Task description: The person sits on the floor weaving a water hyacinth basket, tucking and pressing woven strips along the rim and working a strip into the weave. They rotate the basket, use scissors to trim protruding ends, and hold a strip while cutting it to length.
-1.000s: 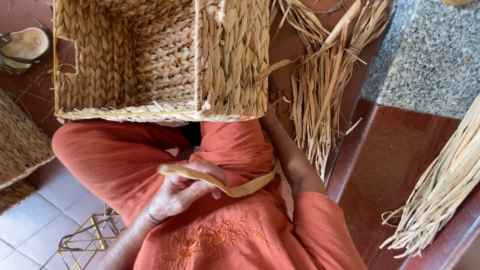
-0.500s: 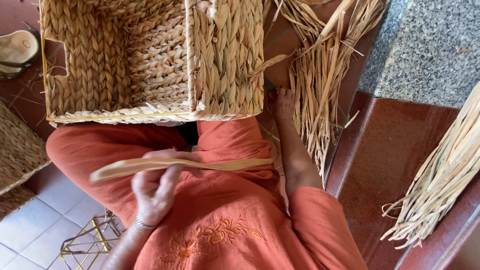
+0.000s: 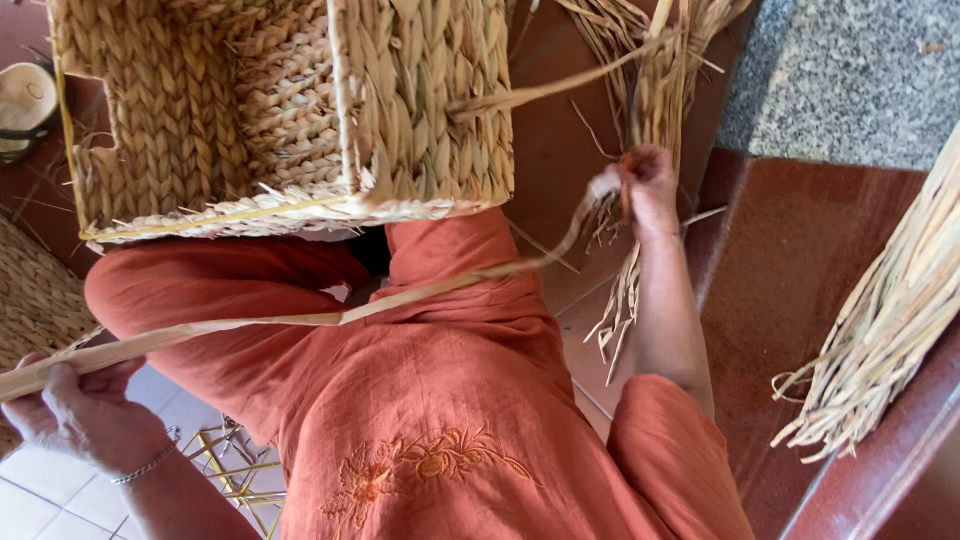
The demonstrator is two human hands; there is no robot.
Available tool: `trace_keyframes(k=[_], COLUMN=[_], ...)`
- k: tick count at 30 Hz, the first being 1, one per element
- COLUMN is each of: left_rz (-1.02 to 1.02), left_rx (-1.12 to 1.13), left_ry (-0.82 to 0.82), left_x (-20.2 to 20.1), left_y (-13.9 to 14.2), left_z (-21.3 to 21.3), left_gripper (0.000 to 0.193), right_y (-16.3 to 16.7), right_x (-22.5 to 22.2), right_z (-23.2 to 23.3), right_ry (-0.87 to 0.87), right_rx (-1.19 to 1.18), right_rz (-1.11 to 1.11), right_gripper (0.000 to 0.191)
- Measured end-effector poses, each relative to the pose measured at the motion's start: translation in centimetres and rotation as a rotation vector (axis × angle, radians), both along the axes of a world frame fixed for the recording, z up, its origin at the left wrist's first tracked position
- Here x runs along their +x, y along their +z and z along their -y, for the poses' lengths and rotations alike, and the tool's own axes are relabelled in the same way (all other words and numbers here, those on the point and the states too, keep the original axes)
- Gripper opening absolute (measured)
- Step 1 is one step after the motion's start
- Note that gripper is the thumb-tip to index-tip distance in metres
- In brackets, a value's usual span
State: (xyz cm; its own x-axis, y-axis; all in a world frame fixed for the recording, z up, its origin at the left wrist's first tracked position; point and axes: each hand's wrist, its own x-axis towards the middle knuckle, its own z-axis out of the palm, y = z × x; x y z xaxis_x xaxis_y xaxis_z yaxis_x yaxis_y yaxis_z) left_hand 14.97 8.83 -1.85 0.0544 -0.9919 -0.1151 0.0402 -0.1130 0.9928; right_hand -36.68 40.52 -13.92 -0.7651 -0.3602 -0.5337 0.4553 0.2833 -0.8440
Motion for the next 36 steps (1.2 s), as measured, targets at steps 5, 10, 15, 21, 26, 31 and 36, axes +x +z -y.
trace_keyframes(k=[5, 10, 15, 21, 26, 31, 36], left_rz=[0.17, 0.155, 0.216, 0.176, 0.143, 0.19, -0.015], left_rx=[0.007, 0.008, -0.042, -0.061, -0.079, -0.105, -0.026], left_ry=[-0.064, -0.053, -0.11, -0.108, -0.138, -0.116, -0.062], left_x=[0.7, -0.1, -0.5, -1.4, -2.9, -4.0, -3.7], left_y=[0.1, 0.2, -0.1, 0.8, 1.9, 2.9, 2.6], left_z=[-1.2, -1.8, -1.6, -1.4, -1.2, -0.6, 0.0], left_gripper=[0.043, 0.043, 0.044, 0.043, 0.046, 0.044, 0.04], right_y=[2.3, 2.5, 1.3, 1.9, 3.7, 5.4, 6.0], right_x=[0.5, 3.4, 7.0, 8.5, 7.3, 7.5, 7.8], right_z=[-6.2, -11.3, -15.2, -15.4, -11.8, -10.2, -10.8], right_ry=[0.005, 0.213, 0.486, 0.704, 0.769, 0.619, 0.53], right_rx=[-0.54, -0.568, -0.427, -0.176, -0.234, -0.266, -0.164], right_rz=[0.134, 0.215, 0.41, 0.199, 0.141, 0.348, 0.309], right_gripper=[0.076, 0.082, 0.088, 0.099, 0.098, 0.077, 0.051])
